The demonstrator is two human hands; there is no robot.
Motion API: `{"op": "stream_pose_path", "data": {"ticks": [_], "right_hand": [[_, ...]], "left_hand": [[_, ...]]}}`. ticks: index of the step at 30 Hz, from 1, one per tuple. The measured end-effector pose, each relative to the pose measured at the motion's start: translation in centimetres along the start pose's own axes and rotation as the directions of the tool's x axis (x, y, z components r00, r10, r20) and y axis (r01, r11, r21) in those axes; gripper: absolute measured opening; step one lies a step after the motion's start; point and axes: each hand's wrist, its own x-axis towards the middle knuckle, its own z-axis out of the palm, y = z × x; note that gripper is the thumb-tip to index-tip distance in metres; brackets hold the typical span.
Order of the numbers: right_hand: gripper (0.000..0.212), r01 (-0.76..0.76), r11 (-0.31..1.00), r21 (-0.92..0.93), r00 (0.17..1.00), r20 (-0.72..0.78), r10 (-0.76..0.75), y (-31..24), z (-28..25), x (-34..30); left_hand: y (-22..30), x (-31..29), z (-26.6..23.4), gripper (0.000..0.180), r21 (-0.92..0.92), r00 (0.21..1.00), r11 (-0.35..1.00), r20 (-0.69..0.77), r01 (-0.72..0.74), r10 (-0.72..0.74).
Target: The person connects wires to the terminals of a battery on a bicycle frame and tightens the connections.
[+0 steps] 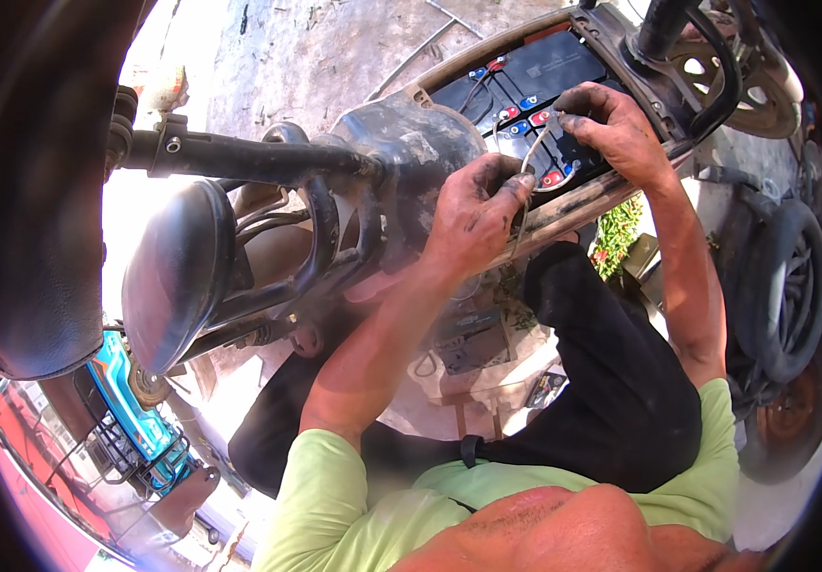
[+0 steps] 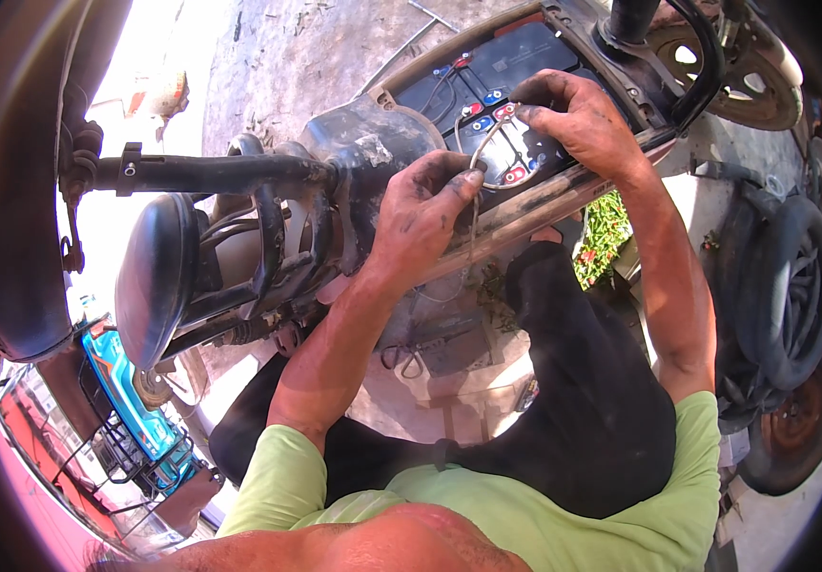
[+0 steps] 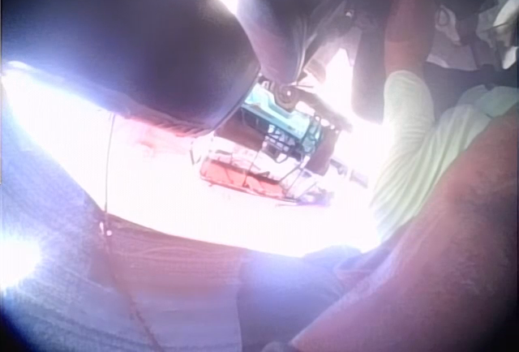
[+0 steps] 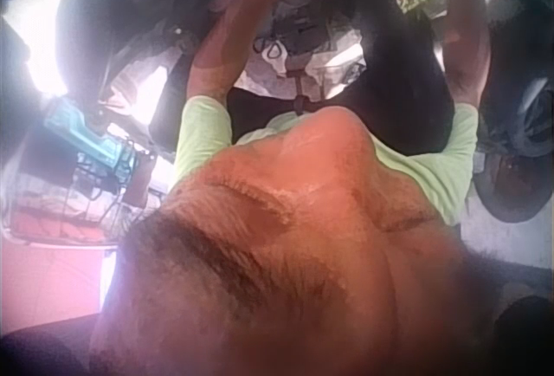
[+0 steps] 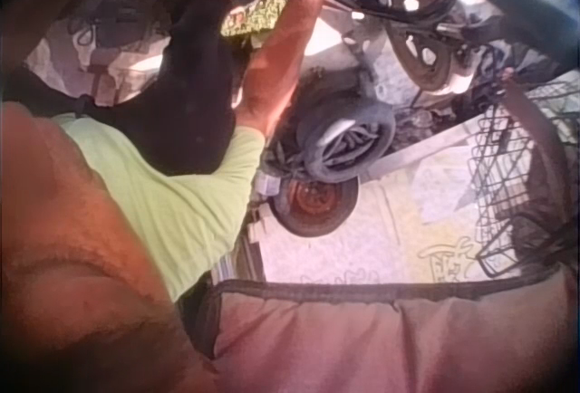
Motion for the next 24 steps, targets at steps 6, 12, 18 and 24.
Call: {"op": "stream_pose_path", "data": {"ticks": [6, 12, 18, 24], "right_hand": [[0.027, 0.015, 0.999, 0.033, 0.992, -0.127, -0.010, 0.2, 0.1, 0.0], [0.028, 0.043, 0.999, -0.004, 0.993, -0.112, -0.043, 0.1, -0.2, -0.1], [0.026, 0.094, 0.996, 0.006, 0.994, -0.051, -0.094, 0.5, -0.2, -0.1], [0.027, 0.107, 0.972, 0.211, 0.983, -0.167, -0.072, 1.3, -0.5, -0.1]], "left_hand": [[0.8, 0.9, 0.6, 0.021, 0.017, 0.993, 1.000, -0.116, 0.017, -0.015], [4.0, 4.1, 1.9, 0.020, 0.056, 0.952, 0.981, -0.238, -0.185, 0.193], [2.5, 7.7, 1.4, 0.016, -0.234, 0.911, 0.939, -0.386, -0.251, 0.147], [4.3, 4.6, 0.5, 0.024, 0.162, 0.994, 0.986, -0.113, 0.024, -0.006]]}}
